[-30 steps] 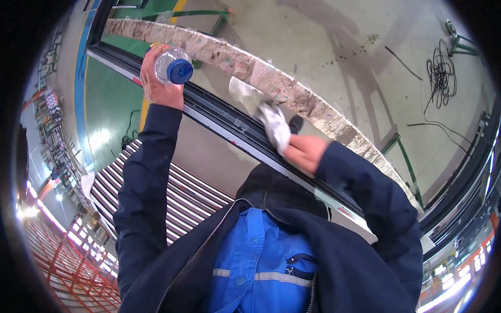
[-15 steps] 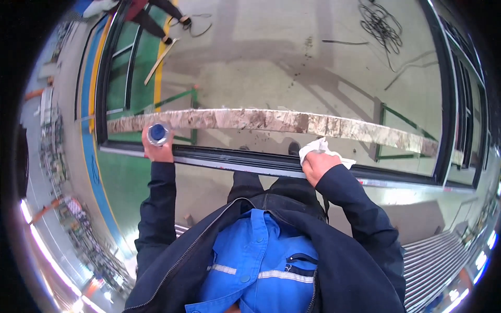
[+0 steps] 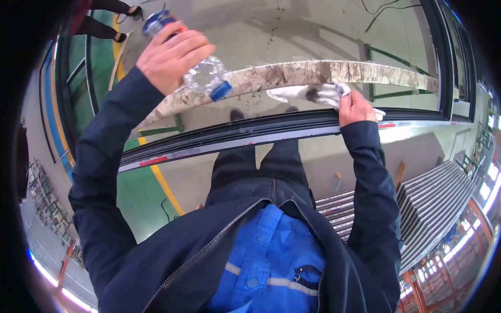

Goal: Wiping down a long metal beam or structural frame using a cleaning cloth and liquid from a bottle.

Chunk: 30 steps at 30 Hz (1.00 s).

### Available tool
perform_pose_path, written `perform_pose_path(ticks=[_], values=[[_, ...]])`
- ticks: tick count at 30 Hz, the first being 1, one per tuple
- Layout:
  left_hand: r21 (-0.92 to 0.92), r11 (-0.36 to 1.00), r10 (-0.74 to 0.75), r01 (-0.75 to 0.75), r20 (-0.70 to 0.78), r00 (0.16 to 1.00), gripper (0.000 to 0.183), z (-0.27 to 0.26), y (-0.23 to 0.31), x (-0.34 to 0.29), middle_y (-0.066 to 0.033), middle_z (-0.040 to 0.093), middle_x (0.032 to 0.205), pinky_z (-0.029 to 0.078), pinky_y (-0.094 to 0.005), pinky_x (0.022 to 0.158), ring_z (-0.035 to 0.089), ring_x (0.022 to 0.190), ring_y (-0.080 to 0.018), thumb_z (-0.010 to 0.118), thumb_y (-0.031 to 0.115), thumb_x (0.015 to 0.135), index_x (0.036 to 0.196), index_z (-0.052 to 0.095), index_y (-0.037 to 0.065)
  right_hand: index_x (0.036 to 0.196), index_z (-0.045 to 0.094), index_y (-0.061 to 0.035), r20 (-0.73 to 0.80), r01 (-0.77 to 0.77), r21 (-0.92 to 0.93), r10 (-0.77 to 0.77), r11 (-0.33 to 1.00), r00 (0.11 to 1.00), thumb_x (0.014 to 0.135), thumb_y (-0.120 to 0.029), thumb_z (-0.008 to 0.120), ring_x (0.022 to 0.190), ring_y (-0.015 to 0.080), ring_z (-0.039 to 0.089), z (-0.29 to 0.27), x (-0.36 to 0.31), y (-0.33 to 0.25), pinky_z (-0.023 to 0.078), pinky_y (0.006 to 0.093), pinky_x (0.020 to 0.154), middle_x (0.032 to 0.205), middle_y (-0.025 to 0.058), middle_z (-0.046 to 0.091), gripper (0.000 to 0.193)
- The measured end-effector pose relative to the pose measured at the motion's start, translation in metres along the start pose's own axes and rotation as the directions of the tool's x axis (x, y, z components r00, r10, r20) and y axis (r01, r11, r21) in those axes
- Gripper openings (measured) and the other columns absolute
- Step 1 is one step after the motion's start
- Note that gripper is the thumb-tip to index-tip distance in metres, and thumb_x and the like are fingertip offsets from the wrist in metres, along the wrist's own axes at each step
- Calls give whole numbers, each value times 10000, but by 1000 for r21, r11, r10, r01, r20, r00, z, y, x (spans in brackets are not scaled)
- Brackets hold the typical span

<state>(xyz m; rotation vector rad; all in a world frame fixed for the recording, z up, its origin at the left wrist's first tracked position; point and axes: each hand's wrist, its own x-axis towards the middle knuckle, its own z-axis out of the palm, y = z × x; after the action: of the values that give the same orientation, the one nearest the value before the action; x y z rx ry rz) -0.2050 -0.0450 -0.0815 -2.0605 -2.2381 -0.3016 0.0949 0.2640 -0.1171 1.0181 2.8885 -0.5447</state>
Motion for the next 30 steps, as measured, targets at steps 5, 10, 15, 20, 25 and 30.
perform_pose_path(ticks=[5, 10, 15, 20, 25, 30], values=[[37, 963, 270, -267, -98, 958, 262, 49, 14, 23, 26, 604, 993, 355, -422, 1045, 579, 1068, -133, 616, 102, 762, 1018, 599, 157, 858, 607, -26, -40, -1, -18, 0, 1000, 999, 921, -237, 489, 677, 350, 613, 9, -4, 6, 470, 402, 627, 740, 213, 608, 250], [9, 941, 335, -338, -161, 929, 253, 71, 28, 19, 24, 599, 917, 368, -413, 1033, 601, 997, -136, 667, 140, 718, 962, 599, 138, 864, 628, -34, -75, -23, 44, 26, 999, 997, 906, -218, 524, 591, 256, 583, 10, -5, 4, 455, 345, 574, 671, 170, 581, 216], [-43, 946, 305, -321, -220, 927, 203, 76, 39, 18, 19, 610, 898, 372, -399, 1028, 608, 977, -137, 677, 127, 709, 900, 610, 140, 881, 635, -25, -95, -30, 4, 30, 1000, 995, 907, -229, 536, 565, 203, 554, 9, -5, 6, 446, 331, 561, 653, 154, 568, 228], [-58, 951, 295, -302, -104, 950, 304, 70, 45, 16, 8, 621, 1029, 386, -407, 1056, 590, 1051, -144, 638, 114, 721, 1024, 616, 121, 871, 627, -14, -86, -32, 36, 35, 999, 996, 909, -212, 539, 566, 178, 530, 12, -5, 9, 436, 320, 560, 644, 145, 556, 220], [-30, 964, 259, -264, -119, 958, 268, 72, 30, -2, 1, 615, 1007, 391, -403, 1043, 589, 1045, -151, 632, 107, 711, 979, 623, 116, 893, 636, -8, -76, -24, 127, 34, 992, 996, 915, -202, 536, 569, 156, 507, 10, -4, -9, 433, 312, 558, 638, 126, 541, 219], [20, 974, 227, -228, -170, 959, 216, 66, 34, -11, -3, 614, 915, 392, -399, 989, 591, 962, -161, 637, 129, 710, 925, 627, 102, 896, 640, -7, -58, -54, 142, 63, 988, 996, 914, -196, 536, 568, 162, 514, 6, -4, -11, 435, 313, 559, 641, 127, 548, 217]])
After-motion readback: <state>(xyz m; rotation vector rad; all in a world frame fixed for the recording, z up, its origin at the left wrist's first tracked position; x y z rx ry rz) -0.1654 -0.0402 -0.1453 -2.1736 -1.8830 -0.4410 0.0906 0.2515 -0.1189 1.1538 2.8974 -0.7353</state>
